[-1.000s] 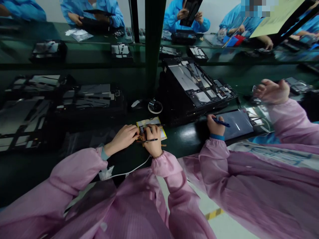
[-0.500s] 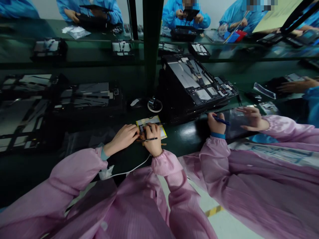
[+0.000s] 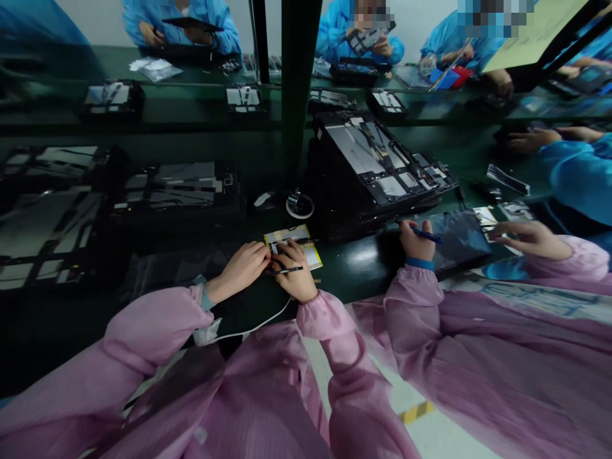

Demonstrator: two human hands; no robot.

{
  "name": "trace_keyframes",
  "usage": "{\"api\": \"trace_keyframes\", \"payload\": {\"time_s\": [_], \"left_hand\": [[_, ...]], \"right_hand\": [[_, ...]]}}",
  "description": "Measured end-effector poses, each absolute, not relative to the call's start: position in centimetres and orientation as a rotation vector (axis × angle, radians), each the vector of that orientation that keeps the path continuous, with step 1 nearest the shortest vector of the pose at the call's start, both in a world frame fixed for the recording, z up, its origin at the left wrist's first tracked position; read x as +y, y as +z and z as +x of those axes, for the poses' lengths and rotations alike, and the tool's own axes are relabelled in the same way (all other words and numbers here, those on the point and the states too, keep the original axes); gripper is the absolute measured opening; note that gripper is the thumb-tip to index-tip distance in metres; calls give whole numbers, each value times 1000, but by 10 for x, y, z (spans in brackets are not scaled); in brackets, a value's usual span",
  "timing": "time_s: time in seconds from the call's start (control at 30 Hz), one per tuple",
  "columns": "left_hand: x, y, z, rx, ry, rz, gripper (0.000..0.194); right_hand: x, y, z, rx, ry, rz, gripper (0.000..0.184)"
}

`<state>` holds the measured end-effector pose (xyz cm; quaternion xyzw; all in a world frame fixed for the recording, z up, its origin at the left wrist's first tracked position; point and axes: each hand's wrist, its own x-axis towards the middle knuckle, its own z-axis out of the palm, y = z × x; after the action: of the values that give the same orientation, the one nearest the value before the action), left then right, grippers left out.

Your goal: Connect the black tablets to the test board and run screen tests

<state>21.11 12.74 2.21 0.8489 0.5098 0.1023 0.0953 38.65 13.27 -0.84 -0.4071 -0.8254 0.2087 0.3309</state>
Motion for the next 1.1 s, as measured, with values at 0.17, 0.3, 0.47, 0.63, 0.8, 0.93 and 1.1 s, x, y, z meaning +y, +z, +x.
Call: {"api": "trace_keyframes", "payload": {"time_s": [0.17, 0.3, 0.47, 0.63, 0.8, 0.93, 1.1], "left_hand": [[129, 18, 210, 1499, 331, 2505, 9], [130, 17, 207, 1484, 380, 2502, 9], [122, 28, 209, 1399, 618, 2499, 16], [107, 26, 218, 1090, 791, 2441, 25], [100, 25, 222, 980, 816, 2295, 27], [96, 41, 213, 968, 946, 2027, 26], [94, 49, 196, 994, 1007, 1662, 28]], "right_hand": [[131, -9, 390, -2269, 460, -1031, 22], [128, -9, 387, -2388, 355, -1054, 23], [129, -8, 389, -2259, 430, -1045, 22], [107, 5, 409, -2074, 361, -1226, 32], [61, 8, 425, -2119, 395, -1362, 40], [42, 2, 430, -2097, 453, -1363, 37], [44, 0, 424, -2093, 439, -1364, 32]]}}
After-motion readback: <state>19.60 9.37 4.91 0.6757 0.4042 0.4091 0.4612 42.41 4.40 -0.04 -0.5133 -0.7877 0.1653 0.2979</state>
